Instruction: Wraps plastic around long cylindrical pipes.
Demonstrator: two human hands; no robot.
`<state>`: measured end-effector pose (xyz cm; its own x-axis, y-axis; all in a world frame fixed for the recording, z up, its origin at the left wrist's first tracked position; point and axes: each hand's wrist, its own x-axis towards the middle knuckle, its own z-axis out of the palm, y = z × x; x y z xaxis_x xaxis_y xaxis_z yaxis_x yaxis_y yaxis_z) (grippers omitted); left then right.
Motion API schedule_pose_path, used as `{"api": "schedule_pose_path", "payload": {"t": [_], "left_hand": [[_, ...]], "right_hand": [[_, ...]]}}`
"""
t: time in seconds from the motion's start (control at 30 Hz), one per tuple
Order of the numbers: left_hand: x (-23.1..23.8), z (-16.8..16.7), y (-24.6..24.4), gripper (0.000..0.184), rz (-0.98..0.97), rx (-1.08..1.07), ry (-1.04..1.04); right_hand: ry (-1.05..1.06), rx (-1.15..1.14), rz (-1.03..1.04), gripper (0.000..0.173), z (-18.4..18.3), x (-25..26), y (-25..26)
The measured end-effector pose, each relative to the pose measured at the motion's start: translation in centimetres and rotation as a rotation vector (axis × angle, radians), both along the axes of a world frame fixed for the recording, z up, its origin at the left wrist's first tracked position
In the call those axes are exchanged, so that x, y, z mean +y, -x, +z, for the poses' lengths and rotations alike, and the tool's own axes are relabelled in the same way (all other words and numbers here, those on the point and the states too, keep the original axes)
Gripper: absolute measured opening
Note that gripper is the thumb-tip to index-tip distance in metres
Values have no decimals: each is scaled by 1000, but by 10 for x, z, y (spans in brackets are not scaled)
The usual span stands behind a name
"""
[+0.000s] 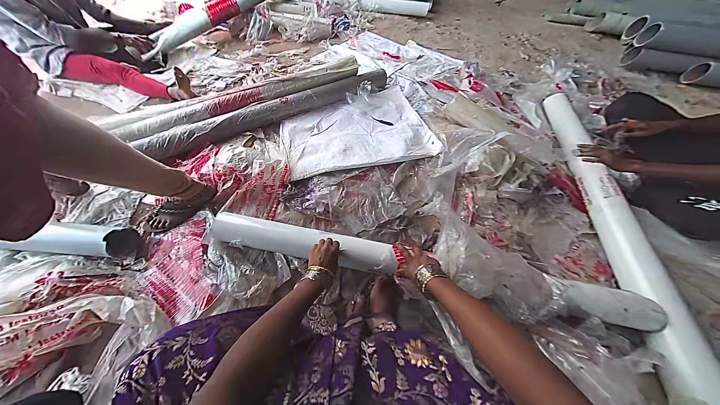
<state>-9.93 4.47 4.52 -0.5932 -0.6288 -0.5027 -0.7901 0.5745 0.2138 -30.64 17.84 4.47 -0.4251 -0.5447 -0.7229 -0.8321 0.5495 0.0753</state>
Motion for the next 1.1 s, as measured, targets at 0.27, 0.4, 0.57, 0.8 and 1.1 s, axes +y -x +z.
{"api": "schedule_pose_path", "payload": {"t": [0.27,0.4,0.57,0.8,1.1], "left_hand": [[0,0,-9,42,30,77,4],[-2,-2,-5,33,32,36,13],[-4,-9,-9,30,79,141,-118],[-18,-7,-20,28,-224,131,-182],[3,-14,-15,61,77,372,-51]], "right_hand": [[-12,3,-4,93,1,-1,-1],[-3,3,-1,94,0,0,-1],[-11,6,-6,93,2,-1,0],[-23,11,6,93,2,-1,-1],[-2,4,-10,92,3,-2,0]]}}
